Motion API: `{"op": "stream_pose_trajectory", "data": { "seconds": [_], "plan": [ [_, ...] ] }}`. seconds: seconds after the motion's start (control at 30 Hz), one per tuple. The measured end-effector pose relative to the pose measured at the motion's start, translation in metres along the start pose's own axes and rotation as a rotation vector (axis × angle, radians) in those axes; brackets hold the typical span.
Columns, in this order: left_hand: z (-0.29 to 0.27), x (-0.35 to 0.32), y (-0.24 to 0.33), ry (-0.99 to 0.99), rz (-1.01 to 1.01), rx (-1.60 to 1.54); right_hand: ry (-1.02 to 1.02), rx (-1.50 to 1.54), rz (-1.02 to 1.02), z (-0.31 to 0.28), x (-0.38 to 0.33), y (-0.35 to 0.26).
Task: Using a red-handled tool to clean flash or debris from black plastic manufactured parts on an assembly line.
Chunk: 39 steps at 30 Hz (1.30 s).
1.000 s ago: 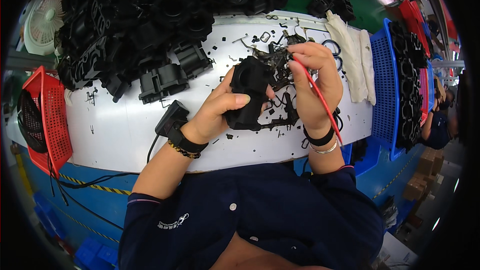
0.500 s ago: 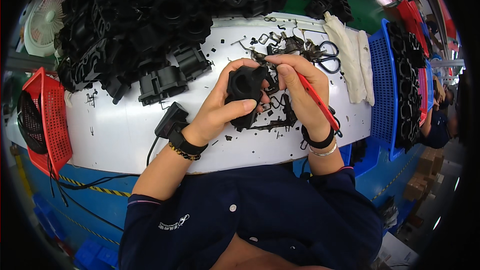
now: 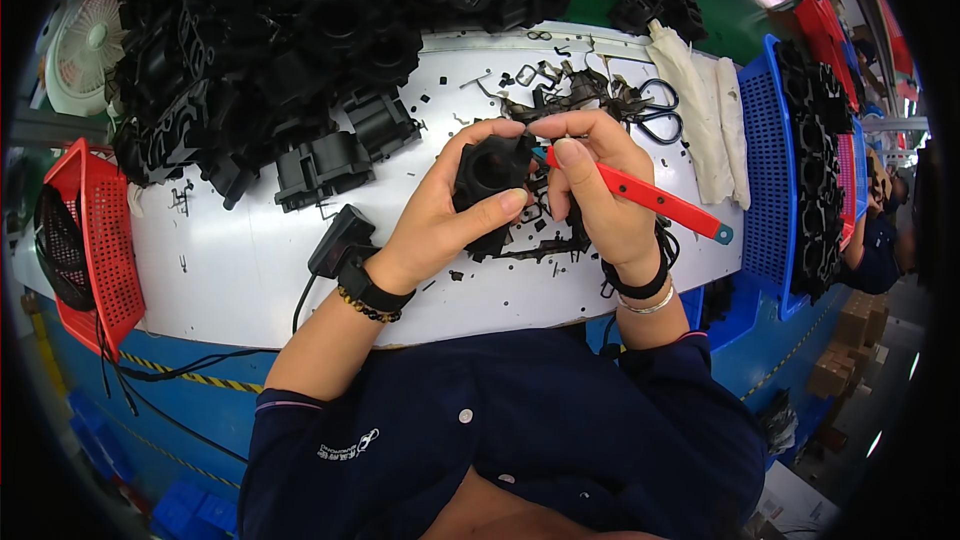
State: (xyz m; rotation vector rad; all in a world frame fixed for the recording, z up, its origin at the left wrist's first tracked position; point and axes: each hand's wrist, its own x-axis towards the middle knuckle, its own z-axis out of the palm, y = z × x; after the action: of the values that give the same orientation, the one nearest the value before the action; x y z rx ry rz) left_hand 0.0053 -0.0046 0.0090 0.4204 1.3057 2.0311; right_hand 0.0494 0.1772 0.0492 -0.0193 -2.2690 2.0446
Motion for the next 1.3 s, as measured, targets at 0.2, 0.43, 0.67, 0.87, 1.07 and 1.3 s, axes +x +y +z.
{"op": "stream_pose_trajectory", "data": {
  "seconds": [0.2, 0.43, 0.67, 0.87, 1.07, 1.3],
  "plan": [
    [-0.002, 0.001, -0.004, 0.016, 0.038, 0.025, 0.015, -0.125, -0.004, 0.003, 0.0, -0.005],
    [-0.001, -0.003, 0.002, -0.043, -0.018, -0.048, -0.044, -0.064, -0.001, -0.002, 0.0, -0.005],
    [-0.006, -0.002, 0.0, -0.263, -0.089, -0.471, -0.195, 0.267, 0.032, -0.012, 0.007, -0.007],
    [-0.006, -0.002, 0.004, -0.228, -0.101, -0.42, -0.257, 0.443, -0.045, -0.015, 0.007, -0.002],
    [-0.006, -0.001, -0.001, -0.167, -0.09, -0.369, -0.085, 0.32, -0.029, -0.011, 0.004, -0.003],
    [-0.009, 0.0, -0.002, -0.182, -0.084, -0.351, -0.052, 0.173, -0.174, -0.01, 0.007, 0.006]
  ]
}}
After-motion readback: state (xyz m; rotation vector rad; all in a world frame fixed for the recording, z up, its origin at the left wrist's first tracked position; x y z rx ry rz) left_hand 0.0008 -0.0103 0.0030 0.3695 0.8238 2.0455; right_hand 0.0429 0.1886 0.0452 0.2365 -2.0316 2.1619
